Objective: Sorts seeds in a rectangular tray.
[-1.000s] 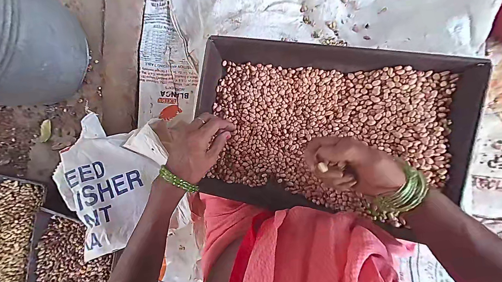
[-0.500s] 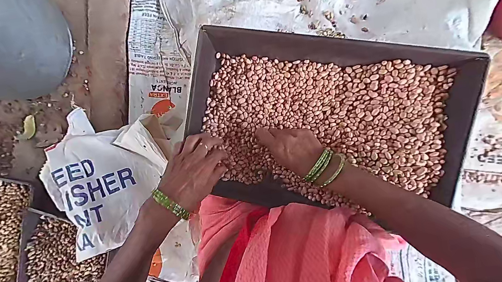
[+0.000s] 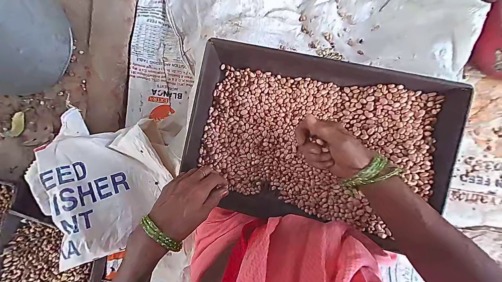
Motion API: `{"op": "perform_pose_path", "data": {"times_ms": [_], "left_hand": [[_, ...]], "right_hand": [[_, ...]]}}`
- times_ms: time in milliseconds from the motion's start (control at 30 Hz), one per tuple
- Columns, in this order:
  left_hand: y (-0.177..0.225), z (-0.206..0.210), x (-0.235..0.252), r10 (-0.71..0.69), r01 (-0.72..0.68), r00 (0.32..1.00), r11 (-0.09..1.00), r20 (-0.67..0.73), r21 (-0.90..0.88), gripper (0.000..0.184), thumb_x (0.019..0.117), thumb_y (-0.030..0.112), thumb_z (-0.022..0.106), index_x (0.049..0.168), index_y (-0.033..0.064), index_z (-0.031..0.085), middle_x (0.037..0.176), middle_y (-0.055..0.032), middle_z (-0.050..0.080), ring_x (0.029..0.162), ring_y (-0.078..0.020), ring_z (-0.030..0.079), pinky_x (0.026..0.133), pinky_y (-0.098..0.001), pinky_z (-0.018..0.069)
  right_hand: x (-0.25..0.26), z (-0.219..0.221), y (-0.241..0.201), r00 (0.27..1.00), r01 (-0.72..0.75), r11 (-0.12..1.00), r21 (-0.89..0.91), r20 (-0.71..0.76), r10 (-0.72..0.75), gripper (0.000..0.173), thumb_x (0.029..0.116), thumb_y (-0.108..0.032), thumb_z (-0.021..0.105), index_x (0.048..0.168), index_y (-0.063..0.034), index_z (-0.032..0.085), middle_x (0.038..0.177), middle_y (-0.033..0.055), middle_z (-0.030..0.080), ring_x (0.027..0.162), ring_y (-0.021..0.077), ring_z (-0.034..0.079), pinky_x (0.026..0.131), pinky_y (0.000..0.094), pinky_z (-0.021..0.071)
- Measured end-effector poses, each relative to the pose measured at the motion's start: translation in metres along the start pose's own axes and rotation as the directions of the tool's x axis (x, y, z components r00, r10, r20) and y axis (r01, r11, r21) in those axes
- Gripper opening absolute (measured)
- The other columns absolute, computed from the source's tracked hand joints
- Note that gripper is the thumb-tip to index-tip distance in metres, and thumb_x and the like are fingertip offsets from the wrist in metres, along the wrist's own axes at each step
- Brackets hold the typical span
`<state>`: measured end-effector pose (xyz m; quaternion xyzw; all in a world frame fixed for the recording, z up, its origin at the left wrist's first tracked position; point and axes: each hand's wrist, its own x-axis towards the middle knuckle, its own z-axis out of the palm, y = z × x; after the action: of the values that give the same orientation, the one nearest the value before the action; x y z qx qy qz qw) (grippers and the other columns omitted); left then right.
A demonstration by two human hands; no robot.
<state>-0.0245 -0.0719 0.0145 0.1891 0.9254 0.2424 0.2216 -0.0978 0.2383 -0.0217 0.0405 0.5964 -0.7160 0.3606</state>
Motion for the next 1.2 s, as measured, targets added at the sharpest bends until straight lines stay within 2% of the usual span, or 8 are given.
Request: {"op": "perform_pose_path", "data": {"times_ms": [67,133,267,367,467,667,1067,1200], "left_hand": [[0.002,-0.001,0.0,-0.025,0.025,1.0,1.0,-0.007,-0.015,0.031,0.1042,0.028,0.052,0.112,0.0086,0.075,0.113,-0.0134,0.073,0.105,-0.0328,0.071,0.088,-0.0538,0.0555],[0.003,-0.003,-0.004,-0.055,0.054,0.997,0.998,-0.048,-0.024,0.032,0.1046,0.029,0.052,0.113,0.0092,0.075,0.113,-0.0128,0.073,0.101,-0.0315,0.072,0.085,-0.0534,0.057],[-0.007,-0.005,-0.015,-0.111,0.106,0.983,0.993,-0.142,-0.044,0.033,0.1056,0.032,0.05,0.112,0.011,0.075,0.11,-0.0109,0.073,0.092,-0.0281,0.072,0.077,-0.0515,0.0582],[-0.01,-0.008,-0.022,-0.146,0.139,0.98,0.989,-0.137,-0.056,0.027,0.1037,0.023,0.054,0.113,0.0076,0.074,0.107,-0.013,0.071,0.087,-0.029,0.071,0.074,-0.0532,0.0578],[-0.011,-0.005,-0.02,-0.105,0.101,0.98,0.994,-0.169,-0.036,0.026,0.1037,0.021,0.054,0.113,0.0084,0.074,0.104,-0.0111,0.07,0.085,-0.0261,0.07,0.072,-0.0491,0.0579],[-0.001,0.007,0.001,-0.043,0.04,0.992,0.999,-0.115,-0.03,0.021,0.1033,0.015,0.057,0.111,0.0047,0.074,0.105,-0.0169,0.071,0.093,-0.0342,0.072,0.076,-0.0541,0.0587],[0.047,0.038,0.072,0.265,-0.266,0.964,0.964,-0.036,-0.02,0.02,0.1032,0.015,0.058,0.112,0.0051,0.073,0.104,-0.0175,0.068,0.095,-0.0355,0.069,0.079,-0.0491,0.0579],[0.042,0.032,0.082,0.155,-0.155,0.986,0.988,-0.055,0.016,0.02,0.1036,0.012,0.056,0.111,0.0029,0.072,0.112,-0.0218,0.069,0.103,-0.0407,0.07,0.084,-0.056,0.0569]], "right_hand": [[0.011,0.006,0.002,0.974,0.104,0.904,-0.416,-0.14,-0.176,0.036,0.1116,-0.035,0.037,0.092,-0.016,0.06,0.057,-0.0067,0.044,0.04,0.0024,0.033,0.038,0.0181,0.0303],[0.023,0.015,0.002,0.93,0.095,0.572,-0.815,-0.131,-0.342,0.028,0.111,-0.024,0.045,0.114,-0.0044,0.065,0.072,0.0109,0.061,0.054,0.024,0.055,0.051,0.0413,0.0465],[0.045,0.035,0.002,0.941,-0.075,0.153,-0.985,-0.121,-0.317,0.032,0.11,-0.021,0.043,0.131,-0.0034,0.06,0.089,0.026,0.071,0.078,0.0506,0.071,0.064,0.063,0.0539],[0.035,0.048,0.001,0.988,0.082,0.258,-0.963,0.045,-0.146,0.032,0.1099,-0.021,0.044,0.13,-0.0024,0.06,0.089,0.0252,0.071,0.079,0.0487,0.071,0.068,0.0645,0.0543],[0.017,0.042,0.006,0.952,0.286,0.42,-0.861,0.208,-0.223,0.029,0.1085,-0.021,0.045,0.123,-0.0053,0.065,0.068,0.0096,0.059,0.055,0.026,0.058,0.053,0.0466,0.0504],[0.001,0.011,-0.001,0.944,0.165,0.605,-0.779,-0.053,-0.326,0.025,0.1079,-0.022,0.048,0.123,-0.0098,0.064,0.069,-0.0054,0.054,0.053,0.0005,0.043,0.052,0.0207,0.0388],[-0.062,-0.018,0.0,0.926,0.1,0.585,-0.805,-0.14,-0.351,0.025,0.1066,-0.021,0.049,0.119,-0.0083,0.066,0.069,-0.0078,0.053,0.052,-0.0029,0.04,0.05,0.0164,0.0365],[-0.084,-0.022,0.004,0.932,0.057,0.569,-0.82,-0.16,-0.325,0.026,0.1075,-0.025,0.048,0.12,-0.0111,0.066,0.068,-0.0066,0.054,0.051,0.0002,0.043,0.048,0.0205,0.039]]}}
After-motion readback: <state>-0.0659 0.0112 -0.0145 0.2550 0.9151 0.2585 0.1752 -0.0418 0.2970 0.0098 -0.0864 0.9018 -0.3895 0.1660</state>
